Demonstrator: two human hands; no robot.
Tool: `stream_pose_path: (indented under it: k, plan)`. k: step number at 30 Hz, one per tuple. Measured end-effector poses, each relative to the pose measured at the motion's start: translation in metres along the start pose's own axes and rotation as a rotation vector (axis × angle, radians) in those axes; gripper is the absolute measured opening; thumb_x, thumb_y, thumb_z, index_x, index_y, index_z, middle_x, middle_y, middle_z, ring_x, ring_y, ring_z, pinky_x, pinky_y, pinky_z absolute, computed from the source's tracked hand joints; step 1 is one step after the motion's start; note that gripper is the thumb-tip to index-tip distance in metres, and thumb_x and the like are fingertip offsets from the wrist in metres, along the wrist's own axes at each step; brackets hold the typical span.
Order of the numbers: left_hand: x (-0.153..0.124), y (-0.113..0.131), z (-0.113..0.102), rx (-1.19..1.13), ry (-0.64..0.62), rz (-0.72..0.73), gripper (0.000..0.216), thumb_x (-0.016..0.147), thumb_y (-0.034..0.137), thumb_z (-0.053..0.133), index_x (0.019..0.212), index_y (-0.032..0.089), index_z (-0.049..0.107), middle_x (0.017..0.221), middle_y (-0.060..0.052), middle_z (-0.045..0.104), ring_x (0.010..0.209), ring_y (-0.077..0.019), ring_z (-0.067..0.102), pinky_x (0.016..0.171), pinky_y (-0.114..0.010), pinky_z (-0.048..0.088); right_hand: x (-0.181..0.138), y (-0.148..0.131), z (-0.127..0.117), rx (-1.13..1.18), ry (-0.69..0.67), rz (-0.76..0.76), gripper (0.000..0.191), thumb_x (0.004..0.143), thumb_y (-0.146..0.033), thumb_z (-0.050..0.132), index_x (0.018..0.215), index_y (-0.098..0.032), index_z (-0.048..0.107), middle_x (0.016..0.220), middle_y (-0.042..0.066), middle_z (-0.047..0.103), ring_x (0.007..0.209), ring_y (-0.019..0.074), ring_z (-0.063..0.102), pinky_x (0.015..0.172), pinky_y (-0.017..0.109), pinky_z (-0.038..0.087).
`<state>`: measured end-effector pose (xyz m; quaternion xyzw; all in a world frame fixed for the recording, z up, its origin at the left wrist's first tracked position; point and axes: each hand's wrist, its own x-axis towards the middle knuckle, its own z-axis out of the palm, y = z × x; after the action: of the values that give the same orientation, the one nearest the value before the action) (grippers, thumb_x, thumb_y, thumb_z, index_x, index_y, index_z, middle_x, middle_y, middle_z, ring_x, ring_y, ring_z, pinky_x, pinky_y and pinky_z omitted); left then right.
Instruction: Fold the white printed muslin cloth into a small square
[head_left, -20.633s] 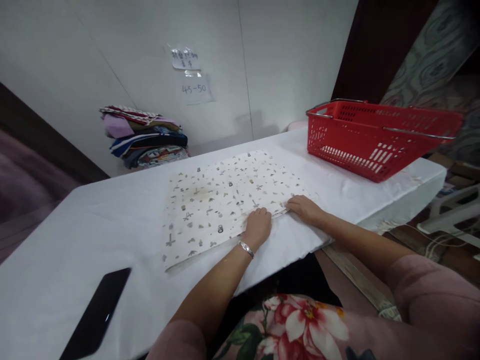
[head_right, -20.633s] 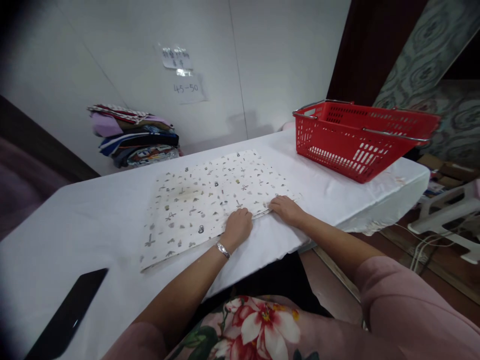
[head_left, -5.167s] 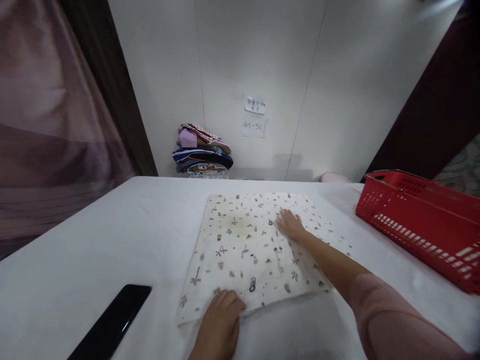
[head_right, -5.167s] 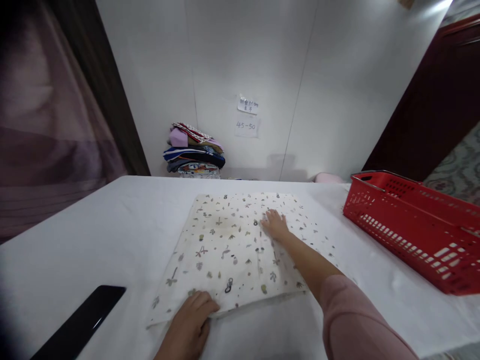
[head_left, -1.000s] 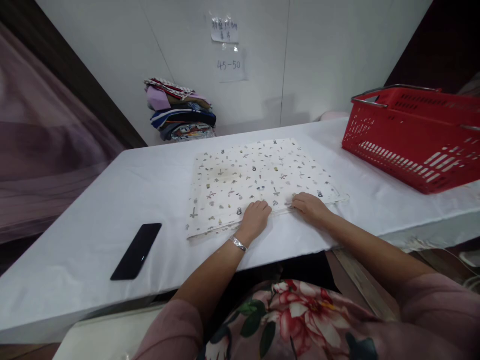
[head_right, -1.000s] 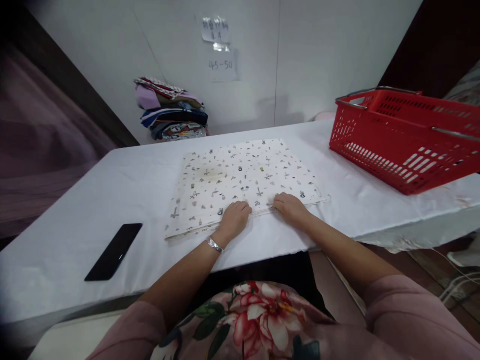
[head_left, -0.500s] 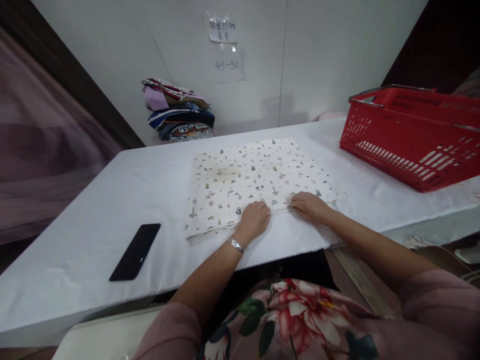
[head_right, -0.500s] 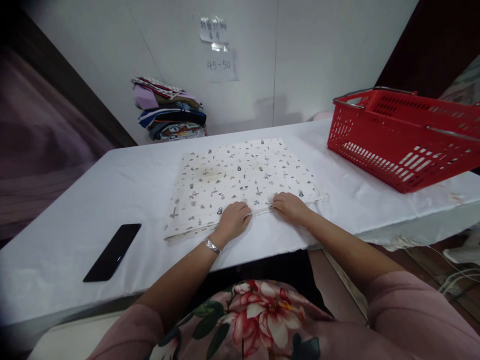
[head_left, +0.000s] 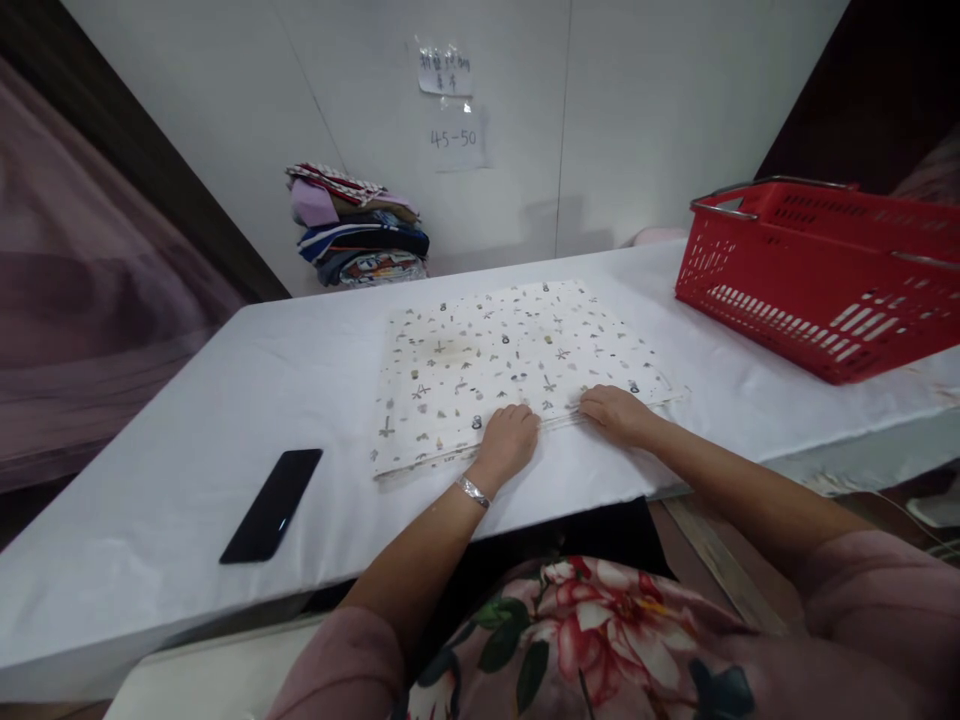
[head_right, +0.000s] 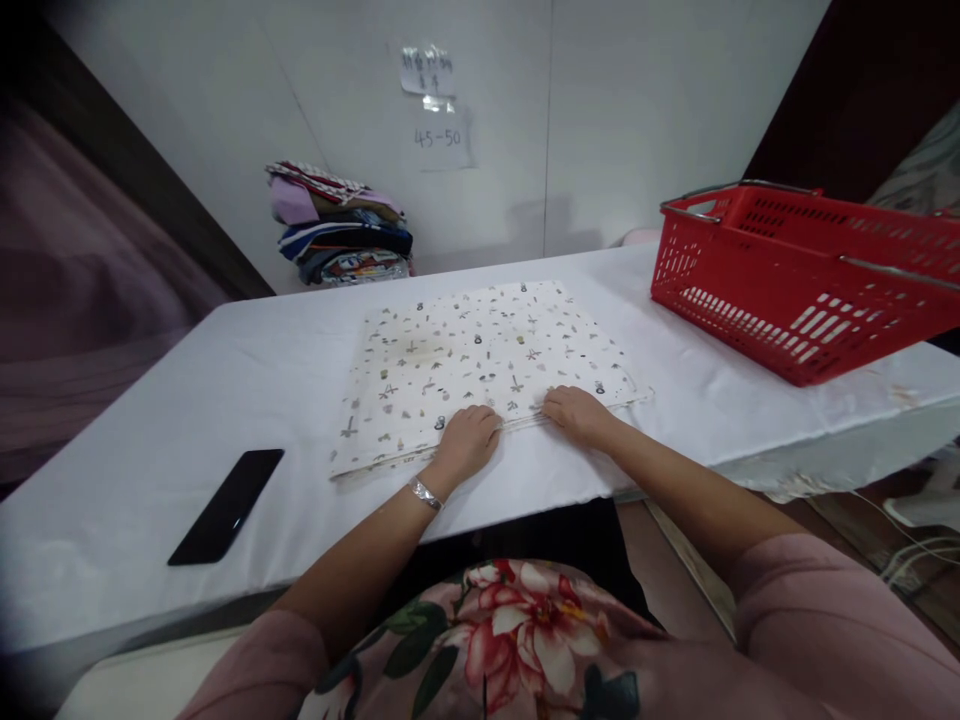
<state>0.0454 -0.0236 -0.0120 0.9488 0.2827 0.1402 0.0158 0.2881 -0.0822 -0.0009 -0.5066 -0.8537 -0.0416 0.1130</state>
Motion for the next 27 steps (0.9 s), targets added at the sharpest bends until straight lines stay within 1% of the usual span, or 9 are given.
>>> stream_pose_path:
  k: [3, 6, 13, 16, 22, 27]
  plan:
    - [0.000, 0.001, -0.001, 0.011, -0.008, -0.012, 0.018, 0.087, 0.013, 0.047, 0.099, 0.019, 0.058, 0.097, -0.008, 0.058, 0.094, -0.0234, 0.051, 0.080, -0.039, 0.040, 0.000, 0.000, 0.002, -0.027, -0.001, 0.022, 0.023, 0.083, -0.009, 0.043, 0.085, -0.018, 0.064, 0.085, 0.008, 0.065, 0.079, 0.0203, 0.055, 0.072, 0.032, 0.040]
    - [0.001, 0.002, -0.002, 0.023, -0.020, -0.015, 0.021, 0.085, 0.010, 0.047, 0.100, 0.018, 0.058, 0.098, -0.009, 0.058, 0.095, -0.0237, 0.052, 0.080, -0.040, 0.040, -0.002, 0.003, 0.006, -0.028, 0.030, 0.047, 0.024, 0.079, -0.007, 0.043, 0.090, -0.018, 0.063, 0.087, 0.008, 0.065, 0.081, 0.0212, 0.056, 0.073, 0.033, 0.040]
    - [-0.002, 0.004, -0.003, 0.053, -0.022, 0.003, 0.021, 0.085, 0.011, 0.046, 0.101, 0.018, 0.057, 0.097, -0.007, 0.059, 0.095, -0.0232, 0.051, 0.081, -0.039, 0.039, -0.005, 0.004, 0.009, 0.008, 0.020, 0.078, 0.029, 0.078, -0.007, 0.046, 0.097, -0.020, 0.063, 0.090, 0.007, 0.066, 0.085, 0.0208, 0.057, 0.076, 0.033, 0.043]
    - [-0.001, 0.005, -0.003, 0.061, -0.026, 0.011, 0.021, 0.084, 0.010, 0.047, 0.101, 0.019, 0.057, 0.097, -0.007, 0.058, 0.094, -0.0232, 0.051, 0.079, -0.039, 0.038, -0.006, 0.003, 0.011, 0.024, 0.021, 0.059, 0.031, 0.079, -0.008, 0.046, 0.103, -0.020, 0.063, 0.093, 0.007, 0.066, 0.087, 0.0202, 0.057, 0.077, 0.033, 0.043]
    - [0.007, 0.007, 0.001, 0.108, 0.012, 0.027, 0.017, 0.090, 0.010, 0.042, 0.097, 0.019, 0.056, 0.097, -0.008, 0.056, 0.092, -0.0227, 0.049, 0.077, -0.038, 0.037, -0.007, 0.001, 0.016, 0.037, 0.053, 0.048, 0.030, 0.079, -0.007, 0.045, 0.098, -0.018, 0.065, 0.093, 0.008, 0.064, 0.086, 0.0198, 0.055, 0.077, 0.033, 0.043]
    - [0.014, 0.009, 0.008, 0.160, 0.031, 0.072, 0.013, 0.091, 0.012, 0.044, 0.094, 0.017, 0.055, 0.095, -0.006, 0.056, 0.091, -0.0213, 0.048, 0.078, -0.036, 0.036, -0.006, 0.000, 0.012, 0.102, 0.052, 0.066, 0.030, 0.076, -0.005, 0.045, 0.095, -0.018, 0.064, 0.091, 0.007, 0.063, 0.087, 0.0195, 0.054, 0.078, 0.033, 0.043]
